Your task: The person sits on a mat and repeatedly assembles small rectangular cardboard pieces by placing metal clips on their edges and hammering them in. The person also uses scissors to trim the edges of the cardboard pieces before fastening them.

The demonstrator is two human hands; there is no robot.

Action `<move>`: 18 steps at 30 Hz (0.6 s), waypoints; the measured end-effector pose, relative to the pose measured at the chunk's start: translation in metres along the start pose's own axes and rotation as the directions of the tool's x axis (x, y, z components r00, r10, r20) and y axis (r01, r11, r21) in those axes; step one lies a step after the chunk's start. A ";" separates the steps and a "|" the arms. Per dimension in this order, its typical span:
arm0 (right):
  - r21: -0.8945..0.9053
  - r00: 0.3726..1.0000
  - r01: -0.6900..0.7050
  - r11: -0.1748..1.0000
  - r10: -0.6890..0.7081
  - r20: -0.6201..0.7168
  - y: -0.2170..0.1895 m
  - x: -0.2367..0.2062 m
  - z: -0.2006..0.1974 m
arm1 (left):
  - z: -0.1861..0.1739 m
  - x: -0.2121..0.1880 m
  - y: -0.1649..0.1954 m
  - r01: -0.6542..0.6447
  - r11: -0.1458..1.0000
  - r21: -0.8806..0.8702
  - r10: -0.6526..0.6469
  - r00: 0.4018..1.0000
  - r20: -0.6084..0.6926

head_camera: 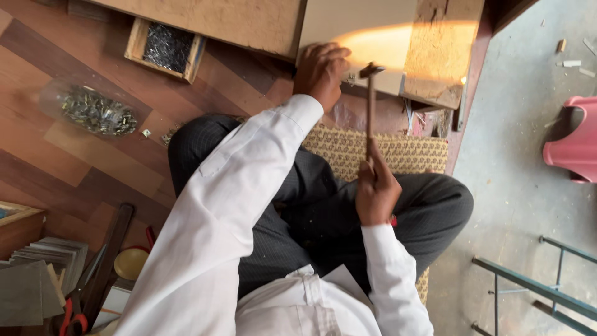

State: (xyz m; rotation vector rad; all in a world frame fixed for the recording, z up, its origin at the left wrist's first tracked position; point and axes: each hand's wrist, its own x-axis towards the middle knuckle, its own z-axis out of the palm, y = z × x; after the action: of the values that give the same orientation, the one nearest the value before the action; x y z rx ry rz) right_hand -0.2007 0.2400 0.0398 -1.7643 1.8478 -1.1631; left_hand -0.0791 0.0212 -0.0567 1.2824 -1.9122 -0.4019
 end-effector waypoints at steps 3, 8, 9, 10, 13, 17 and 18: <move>0.001 0.992 -0.065 0.998 0.065 -0.106 -0.002 -0.004 0.001 | -0.001 0.001 0.000 -0.006 1.000 0.026 0.006 1.000 -0.015; 0.017 0.999 -0.038 0.999 0.038 -0.002 -0.005 0.002 0.003 | -0.006 0.002 0.003 -0.039 0.999 0.009 0.038 0.999 0.033; 0.068 0.994 -0.112 0.991 0.112 0.000 -0.005 0.004 0.004 | -0.008 0.001 0.004 -0.038 0.999 -0.009 0.038 0.999 0.027; 0.111 0.980 -0.200 0.974 0.200 0.010 -0.007 0.002 0.001 | -0.010 -0.001 0.005 -0.031 0.999 -0.036 0.032 0.999 0.034; 0.205 0.974 -0.190 0.960 0.210 -0.082 -0.008 -0.005 -0.005 | -0.012 -0.004 0.008 -0.051 0.998 0.034 0.050 0.999 0.020; 0.044 0.992 -0.061 0.997 0.065 -0.110 -0.006 -0.006 0.004 | -0.013 -0.002 0.012 -0.019 0.999 0.037 0.018 0.999 0.036; -0.012 0.992 -0.122 0.992 0.121 -0.040 -0.006 -0.006 0.005 | -0.014 -0.001 0.013 -0.026 0.998 0.052 0.023 0.998 0.051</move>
State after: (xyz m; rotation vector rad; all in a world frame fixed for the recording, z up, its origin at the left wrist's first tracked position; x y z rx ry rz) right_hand -0.1922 0.2449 0.0394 -1.6225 1.9614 -1.1480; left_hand -0.0770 0.0299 -0.0402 1.2924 -1.9905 -0.3768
